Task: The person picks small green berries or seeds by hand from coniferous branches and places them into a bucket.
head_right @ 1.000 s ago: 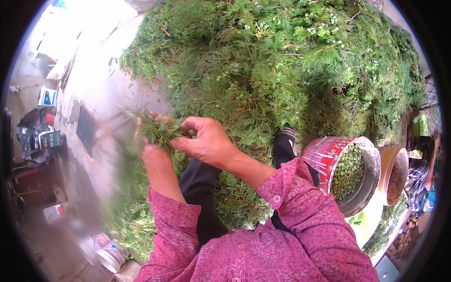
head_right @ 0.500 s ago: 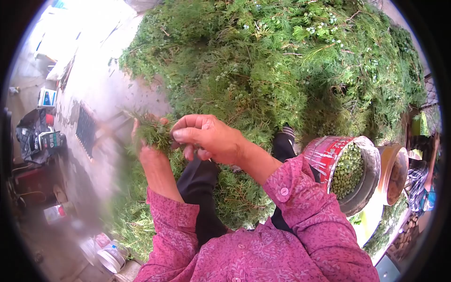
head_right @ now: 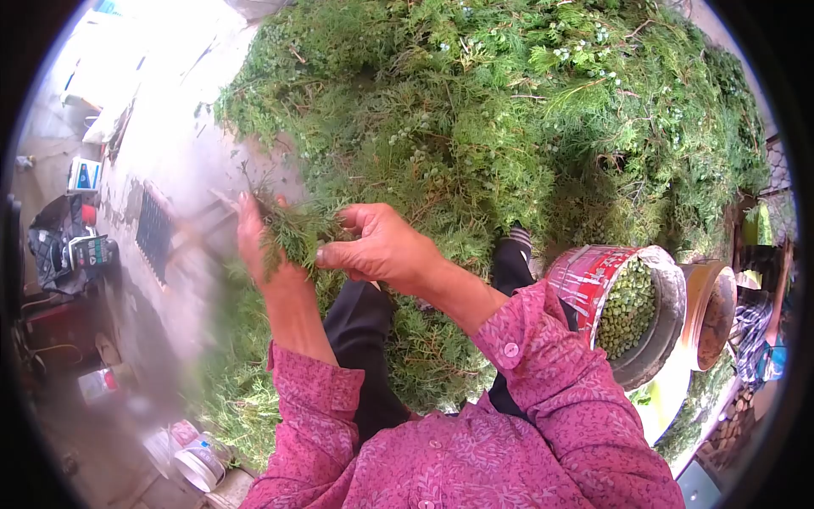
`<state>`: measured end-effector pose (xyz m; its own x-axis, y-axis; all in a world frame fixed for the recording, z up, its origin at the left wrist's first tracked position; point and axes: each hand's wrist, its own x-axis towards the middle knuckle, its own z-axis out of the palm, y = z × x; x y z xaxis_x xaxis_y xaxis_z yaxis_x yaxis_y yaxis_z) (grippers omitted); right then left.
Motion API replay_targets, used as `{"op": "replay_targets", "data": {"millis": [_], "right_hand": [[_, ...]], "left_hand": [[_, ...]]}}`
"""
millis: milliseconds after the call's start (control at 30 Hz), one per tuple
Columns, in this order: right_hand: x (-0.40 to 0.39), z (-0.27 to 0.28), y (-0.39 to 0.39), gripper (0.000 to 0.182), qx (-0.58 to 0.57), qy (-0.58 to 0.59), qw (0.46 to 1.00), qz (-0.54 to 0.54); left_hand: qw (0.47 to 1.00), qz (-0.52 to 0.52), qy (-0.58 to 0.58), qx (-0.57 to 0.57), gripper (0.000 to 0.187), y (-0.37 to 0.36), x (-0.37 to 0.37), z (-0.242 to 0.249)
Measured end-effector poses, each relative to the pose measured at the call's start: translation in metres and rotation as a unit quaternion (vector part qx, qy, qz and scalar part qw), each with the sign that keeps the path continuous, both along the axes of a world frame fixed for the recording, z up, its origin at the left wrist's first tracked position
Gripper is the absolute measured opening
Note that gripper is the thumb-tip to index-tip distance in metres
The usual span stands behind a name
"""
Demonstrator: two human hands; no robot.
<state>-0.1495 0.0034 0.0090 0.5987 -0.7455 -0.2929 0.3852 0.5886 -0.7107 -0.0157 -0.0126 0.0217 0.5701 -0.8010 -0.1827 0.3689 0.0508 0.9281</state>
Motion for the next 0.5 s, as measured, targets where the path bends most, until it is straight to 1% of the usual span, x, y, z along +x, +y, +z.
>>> {"op": "replay_targets", "data": {"millis": [133, 200, 233, 267, 300, 333, 367, 400, 433, 467, 500], "right_hand": [[0.001, -0.001, 0.000, 0.020, 0.005, -0.003, 1.000, 0.015], [-0.002, -0.001, -0.002, 0.018, 0.026, -0.024, 0.999, 0.026], [-0.004, -0.001, -0.003, 0.016, 0.047, -0.046, 0.997, 0.036], [-0.007, -0.002, -0.004, 0.016, 0.048, -0.046, 0.997, 0.038], [-0.010, -0.003, -0.005, 0.012, 0.062, -0.067, 0.995, 0.038], [-0.014, -0.004, -0.007, 0.009, 0.076, -0.089, 0.992, 0.038], [-0.018, -0.004, -0.010, 0.009, 0.076, -0.089, 0.992, 0.040], [-0.022, -0.003, -0.013, 0.007, 0.070, -0.089, 0.994, 0.006], [-0.026, -0.003, -0.017, 0.005, 0.062, -0.089, 0.994, -0.027], [-0.029, -0.006, -0.022, 0.006, 0.051, -0.095, 0.993, -0.048], [-0.032, -0.006, -0.025, 0.006, 0.050, -0.094, 0.993, -0.047]], "left_hand": [[1.000, -0.004, -0.013, -0.002, 0.024, -0.002, 0.000, -0.001], [0.998, -0.001, 0.058, 0.007, 0.023, -0.002, 0.010, -0.004], [0.998, 0.001, 0.058, 0.008, 0.023, 0.000, 0.012, -0.001], [0.997, 0.048, 0.049, 0.032, 0.023, 0.002, 0.015, 0.004], [0.993, 0.095, 0.039, 0.056, 0.024, 0.002, 0.018, 0.008], [0.987, 0.148, 0.037, 0.055, 0.024, -0.003, 0.034, 0.003], [0.987, 0.149, 0.038, 0.055, 0.024, -0.001, 0.045, 0.001], [0.969, 0.191, -0.118, 0.101, 0.023, 0.002, 0.050, 0.008], [0.924, 0.228, -0.270, 0.145, 0.023, 0.006, 0.056, 0.012], [0.873, 0.218, -0.382, 0.210, 0.021, 0.011, 0.065, 0.013], [0.806, 0.203, -0.486, 0.270, 0.019, 0.018, 0.077, 0.012]]}}
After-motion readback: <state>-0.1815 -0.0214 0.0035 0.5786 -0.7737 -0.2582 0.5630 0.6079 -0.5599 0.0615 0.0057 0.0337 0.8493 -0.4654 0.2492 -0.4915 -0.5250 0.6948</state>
